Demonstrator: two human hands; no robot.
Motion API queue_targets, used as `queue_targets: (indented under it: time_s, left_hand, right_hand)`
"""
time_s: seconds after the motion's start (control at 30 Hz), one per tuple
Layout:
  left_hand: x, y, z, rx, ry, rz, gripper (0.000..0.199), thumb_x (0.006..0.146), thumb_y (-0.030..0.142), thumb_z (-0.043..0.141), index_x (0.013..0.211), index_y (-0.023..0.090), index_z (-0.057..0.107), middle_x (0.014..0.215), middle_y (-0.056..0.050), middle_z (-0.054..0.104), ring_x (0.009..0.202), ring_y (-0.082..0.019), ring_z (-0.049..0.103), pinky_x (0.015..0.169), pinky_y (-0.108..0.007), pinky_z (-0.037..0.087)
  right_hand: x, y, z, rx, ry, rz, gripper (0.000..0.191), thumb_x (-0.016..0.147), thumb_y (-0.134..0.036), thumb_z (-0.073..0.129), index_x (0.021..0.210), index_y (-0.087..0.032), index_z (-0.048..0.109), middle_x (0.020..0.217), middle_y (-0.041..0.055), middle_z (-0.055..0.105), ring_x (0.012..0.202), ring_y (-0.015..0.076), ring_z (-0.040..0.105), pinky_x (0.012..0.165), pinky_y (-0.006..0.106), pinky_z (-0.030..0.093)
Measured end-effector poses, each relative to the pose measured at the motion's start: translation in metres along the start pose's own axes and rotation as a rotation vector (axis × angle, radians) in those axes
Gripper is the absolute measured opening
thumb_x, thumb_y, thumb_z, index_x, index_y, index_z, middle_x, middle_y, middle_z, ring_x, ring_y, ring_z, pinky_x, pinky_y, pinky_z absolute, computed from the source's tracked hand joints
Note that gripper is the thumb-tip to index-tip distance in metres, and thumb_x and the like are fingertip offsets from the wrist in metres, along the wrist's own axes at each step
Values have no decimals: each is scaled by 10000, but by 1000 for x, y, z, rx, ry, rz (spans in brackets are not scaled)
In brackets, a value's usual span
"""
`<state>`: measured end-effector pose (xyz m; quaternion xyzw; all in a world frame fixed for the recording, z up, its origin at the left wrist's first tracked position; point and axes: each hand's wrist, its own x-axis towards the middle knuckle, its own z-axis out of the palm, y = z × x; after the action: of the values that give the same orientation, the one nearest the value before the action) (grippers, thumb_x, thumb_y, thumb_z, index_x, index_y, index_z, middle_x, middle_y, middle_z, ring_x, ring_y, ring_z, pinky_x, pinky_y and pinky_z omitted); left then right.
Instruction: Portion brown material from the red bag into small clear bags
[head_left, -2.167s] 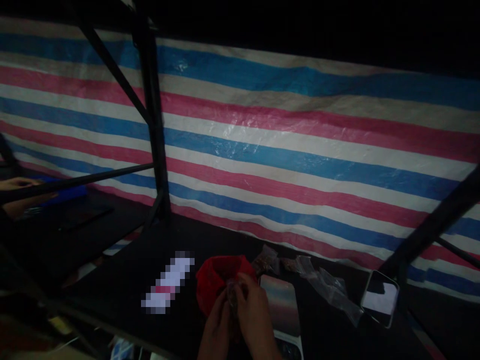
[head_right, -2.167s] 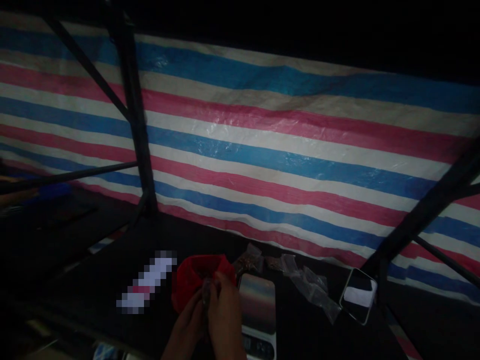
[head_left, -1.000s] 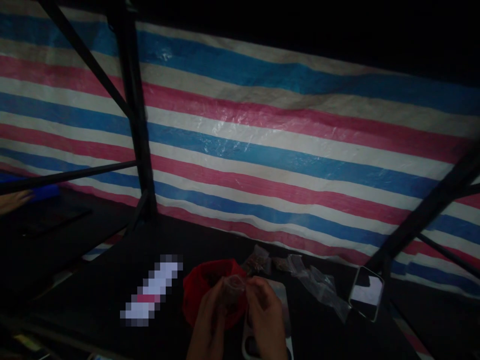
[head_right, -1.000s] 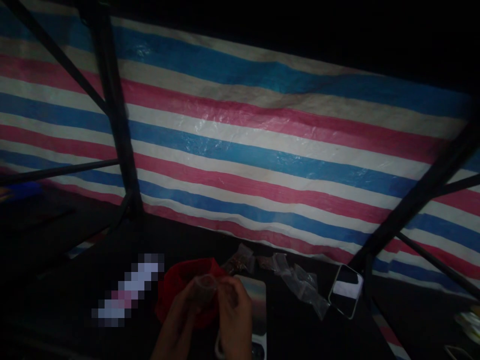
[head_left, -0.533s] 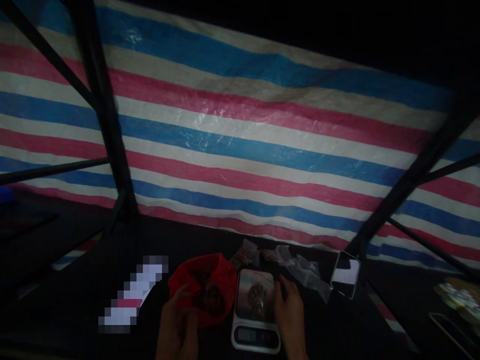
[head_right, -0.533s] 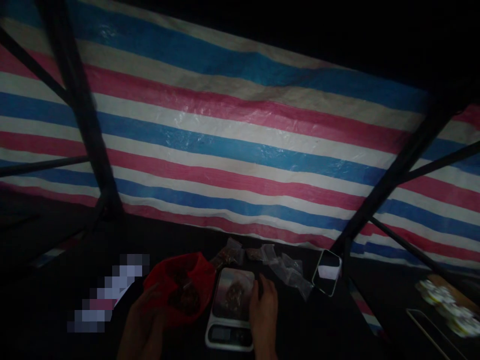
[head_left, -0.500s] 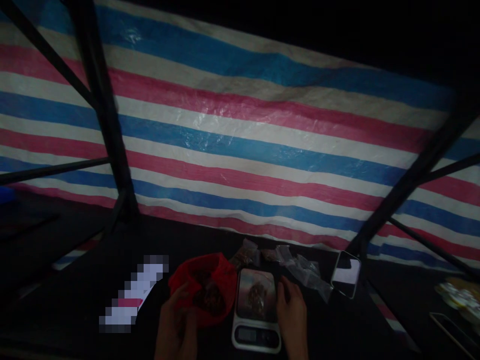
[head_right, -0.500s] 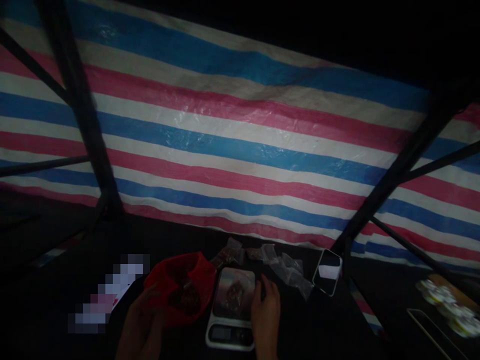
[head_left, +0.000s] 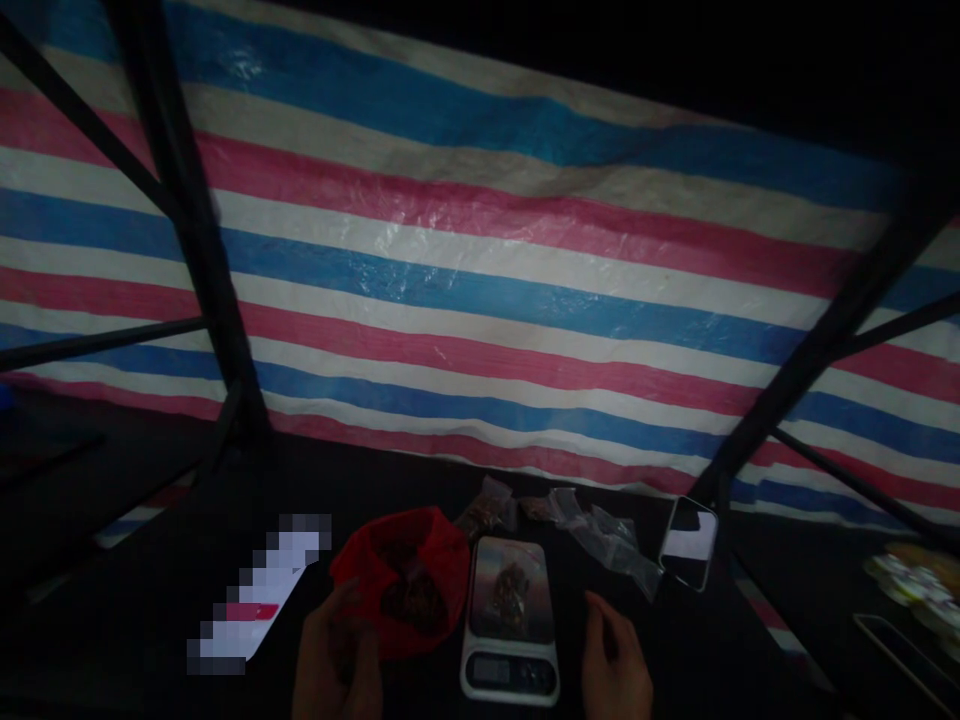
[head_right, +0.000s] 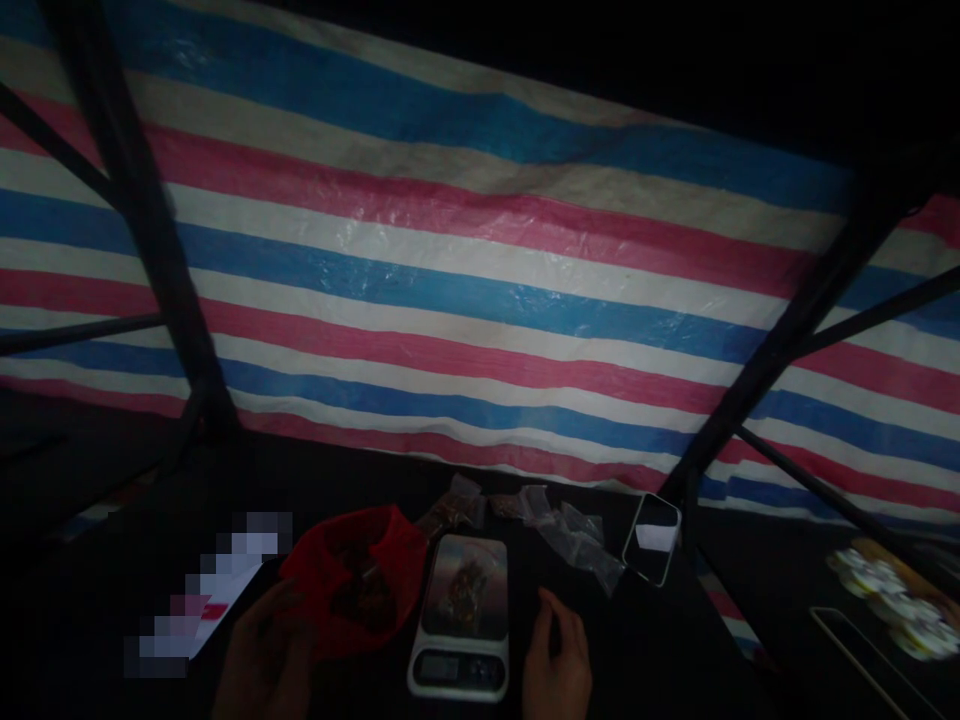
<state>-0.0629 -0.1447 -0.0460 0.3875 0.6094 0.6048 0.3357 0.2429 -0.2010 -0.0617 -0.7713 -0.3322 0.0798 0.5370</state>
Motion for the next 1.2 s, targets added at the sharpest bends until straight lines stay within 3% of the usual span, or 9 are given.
queue_targets:
  time_s: [0.17, 0.27, 0.4, 0.53, 0.67, 0.83, 1.2]
  left_hand:
    - [1, -1, -3, 26, -32, 7, 635, 714, 595, 754, 1206, 216, 620, 1187, -124, 714, 1040, -351, 732, 879, -514, 622]
    - [-4, 3, -5, 33, -18, 38, 552, 787, 574, 713, 1211, 230, 626, 1231, -114, 705, 1123, -347, 713, 970, -523, 598]
    - [-12, 12, -5, 38, 16, 49, 465, 878, 552, 654, 1227, 245, 630, 1252, -103, 694, 1146, -334, 708, 976, -510, 599]
    - [-14, 15, -3, 31, 32, 76, 489, 866, 588, 663, 1215, 246, 638, 1226, -99, 708, 1116, -336, 723, 972, -512, 603]
    - [-11, 10, -4, 26, 28, 80, 514, 873, 612, 636, 1230, 243, 629, 1244, -110, 708, 1134, -341, 718, 988, -523, 591]
    - [-4, 3, -10, 24, -5, 72, 565, 779, 612, 736, 1181, 228, 634, 1165, -106, 729, 1057, -339, 737, 906, -488, 623]
    - [-18, 16, 1, 53, 14, 112, 419, 887, 560, 617, 1160, 245, 649, 1160, -90, 727, 1080, -322, 725, 955, -484, 589]
  right_hand:
    - [-5, -11, 19, 6, -73, -35, 614, 855, -705, 472, 989, -211, 811, 1120, 166, 816, 1096, 351, 767, 1000, 456, 599]
    - [-10, -16, 31, -2, -113, -46, 635, 869, -674, 454, 1056, -181, 807, 1166, 187, 810, 1119, 366, 763, 1019, 483, 589]
    - [-18, -23, 45, -20, -152, -71, 691, 894, -661, 445, 1192, -130, 772, 1252, 218, 782, 1180, 377, 736, 1052, 500, 563]
    - [-22, -32, 54, -52, -174, -95, 684, 901, -625, 477, 1259, -105, 741, 1208, 225, 785, 1132, 383, 739, 1020, 508, 556]
    - [-20, -39, 57, -75, -174, -117, 649, 904, -605, 507, 1268, -117, 730, 1097, 197, 801, 1035, 381, 750, 959, 504, 557]
    - [-17, -43, 54, -79, -147, -127, 588, 928, -584, 510, 1245, -137, 721, 1035, 172, 806, 987, 358, 764, 891, 450, 568]
    - [-16, -49, 55, -71, -179, -104, 595, 898, -601, 554, 1254, -158, 731, 983, 131, 813, 926, 335, 768, 855, 424, 567]
